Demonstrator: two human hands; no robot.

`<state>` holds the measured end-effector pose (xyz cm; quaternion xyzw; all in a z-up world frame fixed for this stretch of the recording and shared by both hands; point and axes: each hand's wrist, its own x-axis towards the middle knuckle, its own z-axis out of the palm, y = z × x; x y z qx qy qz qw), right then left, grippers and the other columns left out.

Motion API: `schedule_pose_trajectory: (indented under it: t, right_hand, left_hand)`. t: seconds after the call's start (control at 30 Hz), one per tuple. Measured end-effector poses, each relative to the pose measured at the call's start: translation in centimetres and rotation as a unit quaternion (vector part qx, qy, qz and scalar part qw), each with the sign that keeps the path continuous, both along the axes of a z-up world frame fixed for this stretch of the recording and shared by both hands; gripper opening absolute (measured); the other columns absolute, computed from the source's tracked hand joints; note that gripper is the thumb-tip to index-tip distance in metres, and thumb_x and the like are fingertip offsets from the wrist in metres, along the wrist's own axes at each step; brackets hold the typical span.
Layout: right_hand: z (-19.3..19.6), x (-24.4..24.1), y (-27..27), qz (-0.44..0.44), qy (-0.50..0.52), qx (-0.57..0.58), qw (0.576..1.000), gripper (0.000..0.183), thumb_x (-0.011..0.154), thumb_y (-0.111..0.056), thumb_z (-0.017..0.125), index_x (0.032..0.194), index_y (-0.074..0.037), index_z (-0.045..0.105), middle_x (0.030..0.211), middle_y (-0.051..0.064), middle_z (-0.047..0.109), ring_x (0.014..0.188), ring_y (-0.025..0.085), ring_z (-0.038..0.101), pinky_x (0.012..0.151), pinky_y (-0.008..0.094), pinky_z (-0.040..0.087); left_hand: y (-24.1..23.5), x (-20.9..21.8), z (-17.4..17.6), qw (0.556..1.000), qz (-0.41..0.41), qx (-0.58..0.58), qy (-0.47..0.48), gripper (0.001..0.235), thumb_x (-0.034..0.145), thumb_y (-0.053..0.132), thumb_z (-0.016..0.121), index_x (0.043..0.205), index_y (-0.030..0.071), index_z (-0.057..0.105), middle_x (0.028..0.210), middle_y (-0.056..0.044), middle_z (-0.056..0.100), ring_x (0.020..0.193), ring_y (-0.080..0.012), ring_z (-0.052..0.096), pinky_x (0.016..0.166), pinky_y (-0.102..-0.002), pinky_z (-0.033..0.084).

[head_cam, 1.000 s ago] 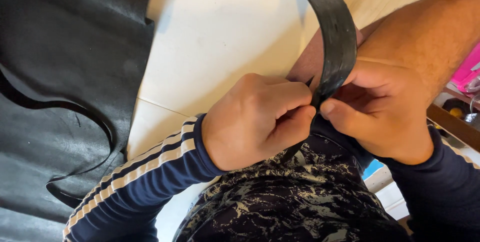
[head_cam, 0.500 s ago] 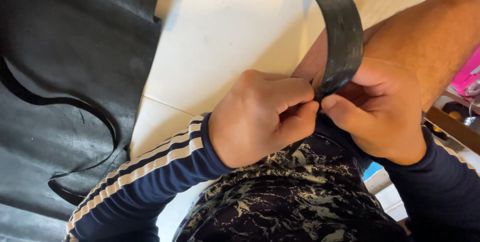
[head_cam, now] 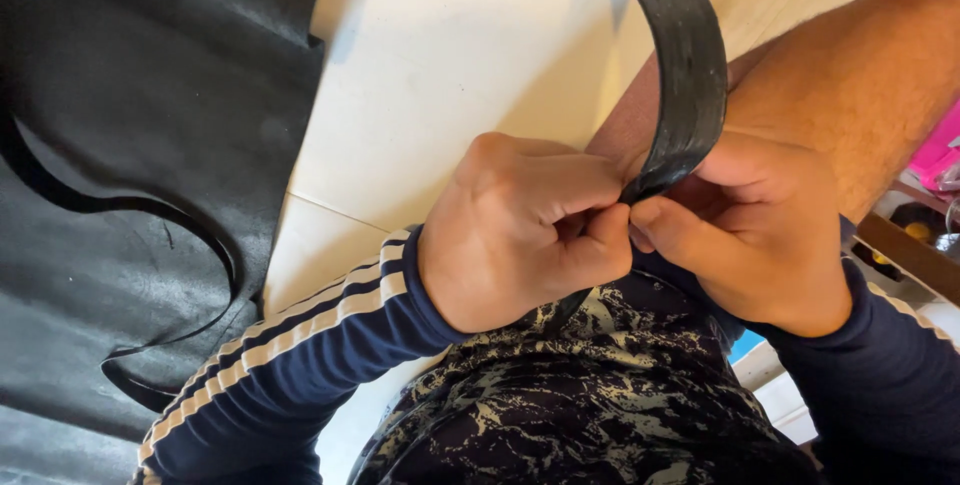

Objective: Finishing the edges of a leather strap using sandpaper

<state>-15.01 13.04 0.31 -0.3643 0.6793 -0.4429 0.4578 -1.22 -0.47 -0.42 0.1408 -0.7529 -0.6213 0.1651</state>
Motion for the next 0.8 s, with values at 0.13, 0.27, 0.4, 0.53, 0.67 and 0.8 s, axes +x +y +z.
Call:
schedule_pose_trajectory:
  t: [0.13,0.27,0.4,0.53,0.67,0.8]
  right_hand:
    - [-0.8,-0.4,0.8,0.002,-0.024,-0.013,1.000,0.012,0.089,-0.005,0.071,0.098,0.004,0.068,0.087,0.008,0.068,0.077,0.013,0.059,0.070,0.024,0.048]
    - [-0.8,-0.1,0.7,-0.003,-0.003,-0.003,1.000,0.005,0.090,-0.001,0.070,0.094,0.002,0.068,0.084,0.006,0.067,0.077,0.012,0.060,0.071,0.024,0.049]
    - [-1.2,0.2,0.7,-0.008,0.046,0.005,0.999,0.003,0.089,-0.002,0.065,0.090,-0.002,0.068,0.079,0.000,0.064,0.077,0.009,0.057,0.071,0.024,0.046]
    - [-0.7,-0.4,0.6,0.007,0.071,0.018,0.997,0.007,0.091,-0.008,0.070,0.091,-0.001,0.070,0.079,0.004,0.067,0.073,0.011,0.055,0.066,0.025,0.044]
    - [-0.5,-1.0,0.5,-0.004,0.017,-0.031,0.999,0.016,0.096,-0.012,0.062,0.095,0.004,0.066,0.086,0.010,0.067,0.078,0.017,0.060,0.075,0.028,0.047]
    - [-0.4,-1.0,0.4,0.003,0.007,-0.026,1.000,0.016,0.097,-0.011,0.062,0.086,0.001,0.065,0.076,0.008,0.066,0.067,0.014,0.058,0.065,0.025,0.046]
  left_hand:
    - [-0.4,0.1,0.2,1.000,-0.013,-0.001,-0.009,0.032,0.085,-0.007,0.057,0.067,0.007,0.034,0.058,-0.005,0.033,0.054,-0.0177,0.027,0.051,-0.036,0.022]
    - [0.0,0.4,0.1,1.000,-0.027,-0.010,-0.009,0.027,0.091,-0.004,0.055,0.072,0.006,0.038,0.063,-0.006,0.037,0.054,-0.0202,0.032,0.051,-0.037,0.025]
    - [0.3,0.4,-0.2,0.999,-0.032,-0.027,-0.011,0.028,0.097,0.001,0.054,0.074,0.005,0.039,0.066,-0.008,0.040,0.055,-0.0237,0.036,0.052,-0.039,0.028]
    - [0.0,0.4,-0.1,0.998,-0.036,-0.040,-0.014,0.027,0.098,0.003,0.054,0.075,0.006,0.040,0.065,-0.007,0.040,0.055,-0.0240,0.037,0.052,-0.040,0.029]
    - [-0.3,0.3,0.2,0.998,-0.042,-0.035,-0.015,0.028,0.098,0.003,0.053,0.075,0.006,0.038,0.066,-0.008,0.040,0.054,-0.0259,0.036,0.053,-0.041,0.028]
    - [-0.9,-0.1,1.1,0.999,-0.035,-0.036,-0.006,0.021,0.104,0.006,0.043,0.084,0.000,0.046,0.072,-0.014,0.048,0.061,-0.0322,0.047,0.060,-0.044,0.037]
